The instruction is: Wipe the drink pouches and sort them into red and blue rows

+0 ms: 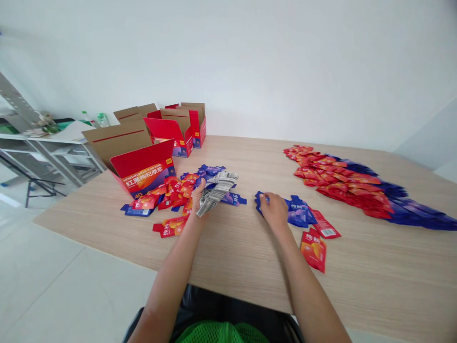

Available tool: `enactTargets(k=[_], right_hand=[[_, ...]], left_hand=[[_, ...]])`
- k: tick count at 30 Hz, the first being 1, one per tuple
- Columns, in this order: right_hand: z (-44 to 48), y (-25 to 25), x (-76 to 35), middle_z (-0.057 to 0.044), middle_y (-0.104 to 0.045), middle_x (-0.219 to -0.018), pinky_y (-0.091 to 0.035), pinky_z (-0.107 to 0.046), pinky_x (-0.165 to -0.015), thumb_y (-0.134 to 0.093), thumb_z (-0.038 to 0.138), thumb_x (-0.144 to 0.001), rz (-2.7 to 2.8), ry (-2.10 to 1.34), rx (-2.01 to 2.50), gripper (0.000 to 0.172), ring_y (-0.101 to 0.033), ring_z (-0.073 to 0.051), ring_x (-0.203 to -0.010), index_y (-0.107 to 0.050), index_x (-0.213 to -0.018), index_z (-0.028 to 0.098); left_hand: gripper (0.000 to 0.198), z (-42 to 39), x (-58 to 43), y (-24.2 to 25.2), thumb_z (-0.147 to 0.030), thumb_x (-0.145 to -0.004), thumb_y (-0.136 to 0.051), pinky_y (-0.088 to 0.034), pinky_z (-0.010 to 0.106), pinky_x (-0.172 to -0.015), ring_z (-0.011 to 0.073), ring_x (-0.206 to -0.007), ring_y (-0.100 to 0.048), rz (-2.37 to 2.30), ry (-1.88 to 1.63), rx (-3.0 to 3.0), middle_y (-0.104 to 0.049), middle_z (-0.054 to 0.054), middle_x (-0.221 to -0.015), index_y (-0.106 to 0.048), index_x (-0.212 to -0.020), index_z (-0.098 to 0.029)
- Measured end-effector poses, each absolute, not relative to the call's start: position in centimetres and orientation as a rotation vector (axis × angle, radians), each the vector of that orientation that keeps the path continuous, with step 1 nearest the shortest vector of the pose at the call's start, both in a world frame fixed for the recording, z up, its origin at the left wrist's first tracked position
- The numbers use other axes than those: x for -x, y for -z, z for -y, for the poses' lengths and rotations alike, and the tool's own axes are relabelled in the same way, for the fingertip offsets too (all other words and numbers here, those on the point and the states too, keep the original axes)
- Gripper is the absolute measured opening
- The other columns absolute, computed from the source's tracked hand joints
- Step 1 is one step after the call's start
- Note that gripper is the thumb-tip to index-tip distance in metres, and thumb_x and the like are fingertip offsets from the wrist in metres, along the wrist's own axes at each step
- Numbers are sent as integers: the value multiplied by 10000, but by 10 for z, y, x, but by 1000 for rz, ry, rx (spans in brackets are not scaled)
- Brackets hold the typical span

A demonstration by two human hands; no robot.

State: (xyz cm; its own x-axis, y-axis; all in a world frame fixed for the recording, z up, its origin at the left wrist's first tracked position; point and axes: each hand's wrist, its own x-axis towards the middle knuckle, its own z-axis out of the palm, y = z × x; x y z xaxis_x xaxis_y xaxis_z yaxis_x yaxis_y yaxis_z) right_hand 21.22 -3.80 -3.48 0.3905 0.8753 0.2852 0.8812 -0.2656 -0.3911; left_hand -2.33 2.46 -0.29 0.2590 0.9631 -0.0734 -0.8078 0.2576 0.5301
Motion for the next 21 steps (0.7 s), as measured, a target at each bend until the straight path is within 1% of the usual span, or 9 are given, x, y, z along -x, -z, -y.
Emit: enactTargets(k=[3, 6, 8, 10, 12, 14, 16, 19, 21], right_hand=[[44, 28, -214, -177, -682, -1164, -454, -371, -903, -483, 395, -972, 1608, -58, 2380, 379, -634, -298, -1112, -657, -1199, 148], [50, 27, -210, -217, -632, -1216, -463, -421, -895, -612, 505, -887, 1674, -60, 2522, 498, -601, -360, -1154, -633, -1223, 138], [52, 28, -208, -230, -603, -1251, -457, -450, -912, -663, 543, -844, 1685, -47, 2573, 583, -576, -382, -1181, -606, -1256, 135], [53, 27, -209, -227, -584, -1283, -450, -465, -930, -677, 543, -835, 1675, -59, 2603, 610, -561, -387, -1198, -583, -1288, 144], [54, 25, -212, -220, -573, -1306, -453, -470, -934, -681, 536, -837, 1663, -106, 2618, 618, -558, -392, -1206, -568, -1310, 155], [54, 23, -216, -227, -563, -1323, -462, -474, -933, -693, 519, -835, 1640, -138, 2626, 657, -560, -400, -1210, -535, -1357, 153], [54, 22, -220, -242, -564, -1318, -470, -469, -934, -715, 501, -823, 1611, -143, 2625, 708, -570, -402, -1203, -503, -1395, 141], [52, 25, -226, -249, -587, -1284, -480, -435, -934, -755, 521, -784, 1568, -166, 2612, 734, -587, -389, -1187, -531, -1359, 124], [50, 29, -230, -249, -596, -1271, -478, -411, -947, -763, 552, -766, 1555, -211, 2601, 731, -591, -378, -1189, -560, -1314, 113]], left_hand=[[485, -26, 24, 2, -455, -975, -552, -590, 379, -920, 295, -1031, -738, -483, -1256, -408, -788, 131, -1001, -673, -1226, -57], [428, -26, 25, 3, -427, -992, -527, -592, 389, -930, 305, -1060, -730, -526, -1226, -435, -787, 124, -1025, -697, -1215, -104], [387, -26, 27, 4, -409, -987, -539, -593, 396, -933, 313, -1071, -725, -535, -1221, -452, -785, 125, -1037, -717, -1194, -135], [361, -27, 29, 4, -392, -972, -571, -595, 404, -933, 322, -1075, -723, -546, -1202, -454, -784, 130, -1035, -726, -1178, -140], [376, -28, 29, 4, -395, -959, -594, -595, 405, -938, 326, -1082, -719, -546, -1182, -450, -783, 135, -1036, -718, -1192, -127], [429, -28, 29, 3, -431, -958, -589, -590, 402, -952, 319, -1103, -712, -528, -1178, -446, -778, 134, -1063, -693, -1236, -122], [486, -30, 28, 2, -498, -961, -555, -581, 391, -973, 301, -1138, -697, -503, -1190, -447, -766, 130, -1115, -674, -1276, -147], [552, -33, 26, 2, -606, -944, -501, -560, 386, -1005, 283, -1204, -662, -439, -1237, -444, -738, 135, -1192, -679, -1282, -208], [601, -36, 26, 2, -658, -928, -473, -538, 401, -1032, 283, -1248, -631, -373, -1254, -439, -720, 140, -1230, -678, -1282, -218]])
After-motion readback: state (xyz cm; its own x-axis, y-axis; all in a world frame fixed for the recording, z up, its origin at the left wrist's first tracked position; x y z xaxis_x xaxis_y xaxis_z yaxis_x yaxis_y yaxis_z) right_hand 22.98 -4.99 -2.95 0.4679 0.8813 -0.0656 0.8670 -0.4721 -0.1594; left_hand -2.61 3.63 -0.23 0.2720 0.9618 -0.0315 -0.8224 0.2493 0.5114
